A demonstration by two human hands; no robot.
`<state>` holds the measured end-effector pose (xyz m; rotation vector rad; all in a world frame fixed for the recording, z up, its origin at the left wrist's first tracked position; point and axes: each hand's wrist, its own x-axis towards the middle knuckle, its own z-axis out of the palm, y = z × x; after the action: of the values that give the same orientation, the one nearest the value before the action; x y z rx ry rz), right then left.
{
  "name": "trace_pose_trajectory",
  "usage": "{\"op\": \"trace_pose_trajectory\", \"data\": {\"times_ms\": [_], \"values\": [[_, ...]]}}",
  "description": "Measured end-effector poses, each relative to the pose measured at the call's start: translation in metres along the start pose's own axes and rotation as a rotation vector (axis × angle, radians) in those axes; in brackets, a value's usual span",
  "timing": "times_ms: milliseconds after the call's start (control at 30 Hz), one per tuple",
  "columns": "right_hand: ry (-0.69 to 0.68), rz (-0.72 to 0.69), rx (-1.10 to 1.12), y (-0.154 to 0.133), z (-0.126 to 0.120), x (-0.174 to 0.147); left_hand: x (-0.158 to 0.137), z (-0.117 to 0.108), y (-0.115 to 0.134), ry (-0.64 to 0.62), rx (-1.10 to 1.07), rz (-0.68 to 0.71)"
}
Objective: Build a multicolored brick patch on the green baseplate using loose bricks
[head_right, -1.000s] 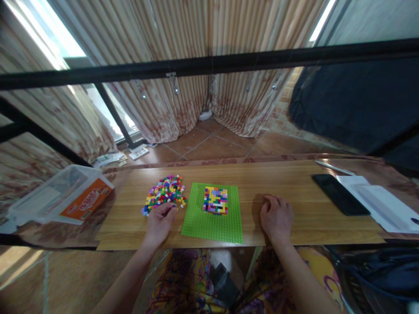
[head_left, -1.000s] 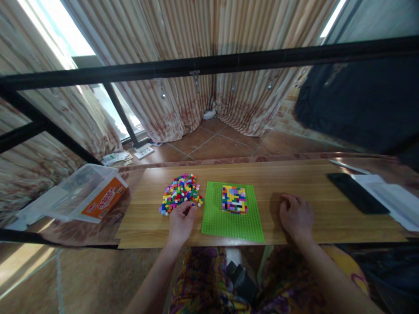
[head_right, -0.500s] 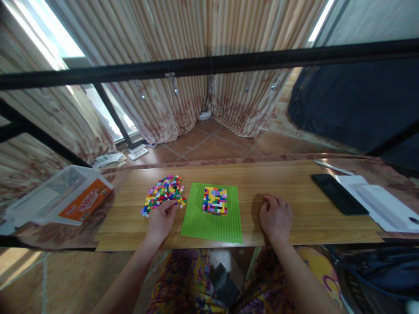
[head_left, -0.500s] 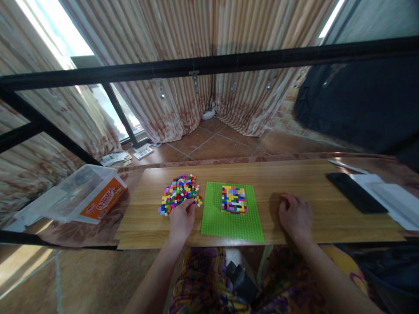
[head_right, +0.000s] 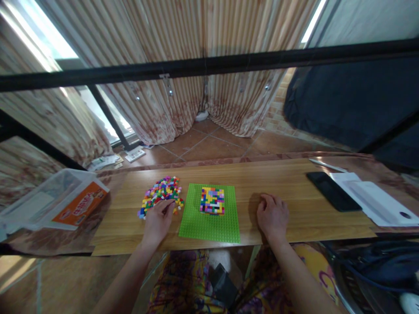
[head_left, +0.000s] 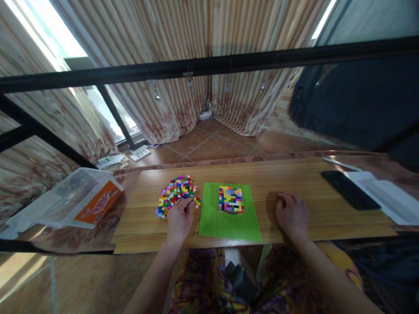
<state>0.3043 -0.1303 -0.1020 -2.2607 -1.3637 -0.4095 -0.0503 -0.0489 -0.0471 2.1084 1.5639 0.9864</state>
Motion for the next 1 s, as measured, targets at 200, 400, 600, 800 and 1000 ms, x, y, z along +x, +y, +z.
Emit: {"op": "trace_pose_trajectory", "data": {"times_ms": [200, 400, 600, 800, 1000], "values": [[-0.004, 0.002, -0.009, 0.000, 0.001, 0.000, 0.014, 0.011, 0.032, -0.048, -0.278, 0.025], [0.011, 0.017, 0.007, -0.002, 0.000, 0.000, 0.035, 0.033, 0.065, -0.118, -0.295, 0.071], [0.007, 0.017, 0.027, -0.003, -0.001, 0.001, 0.049, 0.047, 0.070, -0.184, -0.237, 0.044], [0.007, 0.036, 0.026, -0.004, -0.001, 0.000, 0.054, 0.053, 0.069, -0.180, -0.240, 0.023], [0.000, 0.025, 0.033, -0.004, -0.002, 0.001, 0.057, 0.058, 0.067, -0.196, -0.370, -0.055]]}}
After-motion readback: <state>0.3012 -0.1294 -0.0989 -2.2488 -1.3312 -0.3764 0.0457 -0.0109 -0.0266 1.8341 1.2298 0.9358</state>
